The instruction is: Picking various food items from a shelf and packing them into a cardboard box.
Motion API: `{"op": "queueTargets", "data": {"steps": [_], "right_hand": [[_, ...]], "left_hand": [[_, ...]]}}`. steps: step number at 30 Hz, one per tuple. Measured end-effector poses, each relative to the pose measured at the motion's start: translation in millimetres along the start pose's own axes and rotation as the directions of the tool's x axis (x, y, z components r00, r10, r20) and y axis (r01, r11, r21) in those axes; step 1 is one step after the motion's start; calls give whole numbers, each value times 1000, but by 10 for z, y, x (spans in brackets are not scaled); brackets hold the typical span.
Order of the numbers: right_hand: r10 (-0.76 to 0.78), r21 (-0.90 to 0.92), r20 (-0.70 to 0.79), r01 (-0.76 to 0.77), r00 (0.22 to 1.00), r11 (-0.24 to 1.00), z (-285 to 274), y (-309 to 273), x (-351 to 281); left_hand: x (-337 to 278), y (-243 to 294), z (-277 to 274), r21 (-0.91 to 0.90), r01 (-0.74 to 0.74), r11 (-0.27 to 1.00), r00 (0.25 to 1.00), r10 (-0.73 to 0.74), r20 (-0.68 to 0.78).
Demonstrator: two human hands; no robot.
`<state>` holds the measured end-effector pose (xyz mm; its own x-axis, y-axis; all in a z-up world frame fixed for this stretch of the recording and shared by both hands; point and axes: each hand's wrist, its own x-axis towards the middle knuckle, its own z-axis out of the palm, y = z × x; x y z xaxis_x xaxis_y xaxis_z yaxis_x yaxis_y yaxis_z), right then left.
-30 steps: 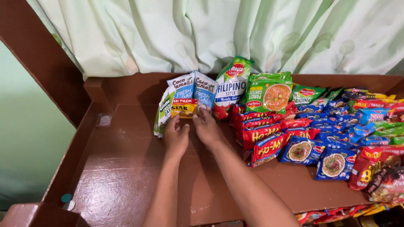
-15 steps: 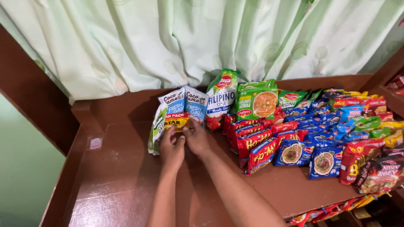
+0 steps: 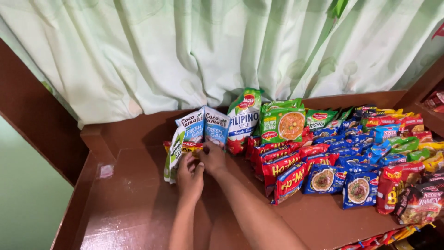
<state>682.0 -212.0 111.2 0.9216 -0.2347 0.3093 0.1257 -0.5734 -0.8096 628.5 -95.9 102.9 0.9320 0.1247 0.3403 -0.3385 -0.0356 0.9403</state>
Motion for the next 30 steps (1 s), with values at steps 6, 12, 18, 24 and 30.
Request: {"op": "queueTargets", "data": {"steps": [6, 12, 18, 24, 30], "right_hand": [[-102, 179, -30, 105, 994, 978, -275, -48, -56], [-106, 506, 59, 62, 993, 860, -543, 200, -114], [-132, 615, 233, -41, 963, 788, -706, 229, -233], [-198, 536, 391, -47, 899, 843, -657, 326, -362], [87, 724, 354, -332, 931, 605, -407, -16, -391]], "left_hand": [[16, 186, 9, 44, 0, 999, 1000, 2, -29], [-13, 101, 220, 281, -175, 944, 966, 220, -136], [8, 60, 265, 177, -53, 983, 986, 80, -149], [-185, 359, 158, -92, 188, 978, 971, -171, 168], [-329, 488, -294, -174, 220, 960, 975, -223, 0]]}}
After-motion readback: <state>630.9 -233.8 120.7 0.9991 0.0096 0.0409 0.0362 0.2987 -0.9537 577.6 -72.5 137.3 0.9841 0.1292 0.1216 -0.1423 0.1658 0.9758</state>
